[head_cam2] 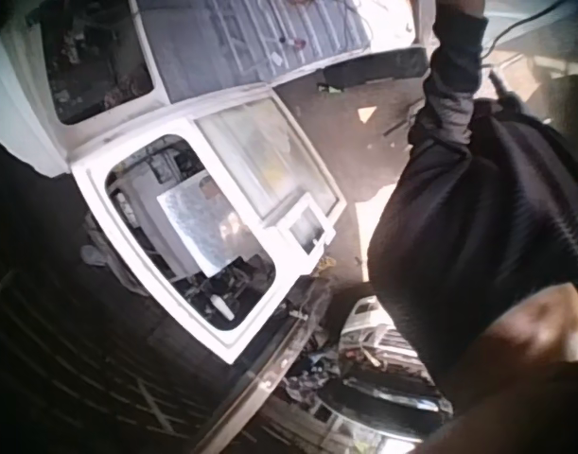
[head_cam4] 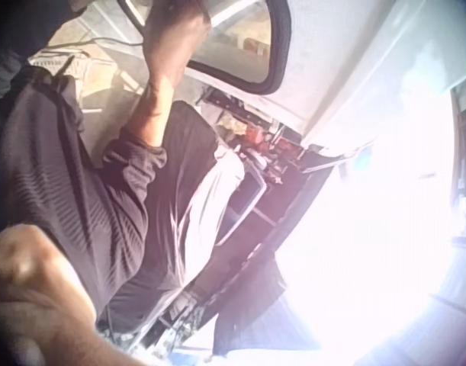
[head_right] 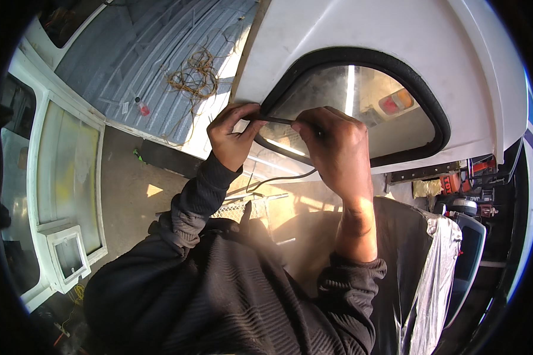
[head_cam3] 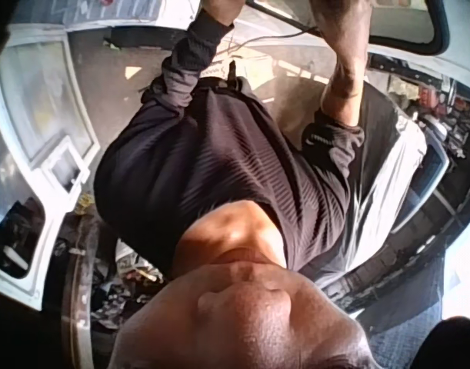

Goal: The person installs a black rubber weather seal around the window of a white vehicle door. They press the seal into the channel along the entire perimeter by hand, adjusting and seating it progressively.

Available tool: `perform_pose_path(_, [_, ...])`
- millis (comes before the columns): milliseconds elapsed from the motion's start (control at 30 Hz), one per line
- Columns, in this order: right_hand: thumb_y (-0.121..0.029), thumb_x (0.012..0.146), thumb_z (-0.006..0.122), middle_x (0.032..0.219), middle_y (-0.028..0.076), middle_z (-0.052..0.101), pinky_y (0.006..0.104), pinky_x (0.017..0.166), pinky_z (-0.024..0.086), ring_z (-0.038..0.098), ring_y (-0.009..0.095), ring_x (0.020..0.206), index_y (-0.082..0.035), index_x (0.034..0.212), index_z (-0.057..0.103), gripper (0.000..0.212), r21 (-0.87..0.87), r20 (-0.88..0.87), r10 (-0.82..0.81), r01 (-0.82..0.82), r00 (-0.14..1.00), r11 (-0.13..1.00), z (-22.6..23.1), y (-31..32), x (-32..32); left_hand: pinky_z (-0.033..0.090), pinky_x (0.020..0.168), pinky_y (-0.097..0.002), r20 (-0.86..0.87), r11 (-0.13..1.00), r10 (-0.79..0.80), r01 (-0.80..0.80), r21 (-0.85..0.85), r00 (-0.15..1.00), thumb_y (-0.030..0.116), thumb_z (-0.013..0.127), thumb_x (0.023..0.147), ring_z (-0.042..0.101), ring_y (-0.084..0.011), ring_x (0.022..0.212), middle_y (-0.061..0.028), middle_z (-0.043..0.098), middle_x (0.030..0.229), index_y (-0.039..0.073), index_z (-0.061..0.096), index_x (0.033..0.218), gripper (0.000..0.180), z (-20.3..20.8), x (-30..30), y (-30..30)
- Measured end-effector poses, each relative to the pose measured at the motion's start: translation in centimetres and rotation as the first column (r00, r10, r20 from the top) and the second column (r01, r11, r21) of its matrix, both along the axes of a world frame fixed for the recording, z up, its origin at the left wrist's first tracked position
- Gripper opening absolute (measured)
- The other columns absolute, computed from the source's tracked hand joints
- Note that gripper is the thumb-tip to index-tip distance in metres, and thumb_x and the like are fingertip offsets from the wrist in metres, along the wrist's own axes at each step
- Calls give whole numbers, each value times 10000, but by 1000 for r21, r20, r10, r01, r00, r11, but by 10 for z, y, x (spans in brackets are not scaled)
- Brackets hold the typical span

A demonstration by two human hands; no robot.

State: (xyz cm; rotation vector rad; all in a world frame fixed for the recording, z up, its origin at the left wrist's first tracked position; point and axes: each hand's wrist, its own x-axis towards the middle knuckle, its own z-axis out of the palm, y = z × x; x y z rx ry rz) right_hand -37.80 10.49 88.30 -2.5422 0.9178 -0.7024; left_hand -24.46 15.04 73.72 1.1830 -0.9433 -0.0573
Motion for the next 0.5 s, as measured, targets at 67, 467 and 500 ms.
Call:
perform_pose_path(67, [-62, 755, 690, 727, 107, 616, 317, 588, 458, 605, 256, 622, -22, 796, 647, 72, 75, -48, 27, -23, 998, 997, 6, 4, -6, 519, 714, -277, 99, 994, -105, 106, -11, 990, -34, 751, 668, 655, -193, 790, -86, 667, 815, 13, 668, 989, 335, 1, 8, 6])
perform_pose_path(467, [-58, 712, 725, 766, 73, 627, 337, 658, 473, 607, 251, 682, -53, 853, 656, 157, -210, -182, 366, -400, 913, 892, 3, -4, -34, 515, 621, -298, 305, 868, -490, 425, 259, 816, 4, 722, 698, 661, -248, 694, -122, 676, 791, 6, 690, 884, 189, 53, 35, 51])
perform_pose_path(500, [-66, 713, 731, 770, 87, 631, 328, 639, 477, 610, 246, 668, -45, 868, 658, 172, -70, -123, 378, -388, 917, 919, 0, -4, -37, 514, 614, -295, 339, 875, -480, 414, 252, 809, 2, 724, 692, 662, -241, 694, -122, 676, 789, 5, 691, 884, 195, 56, 38, 53])
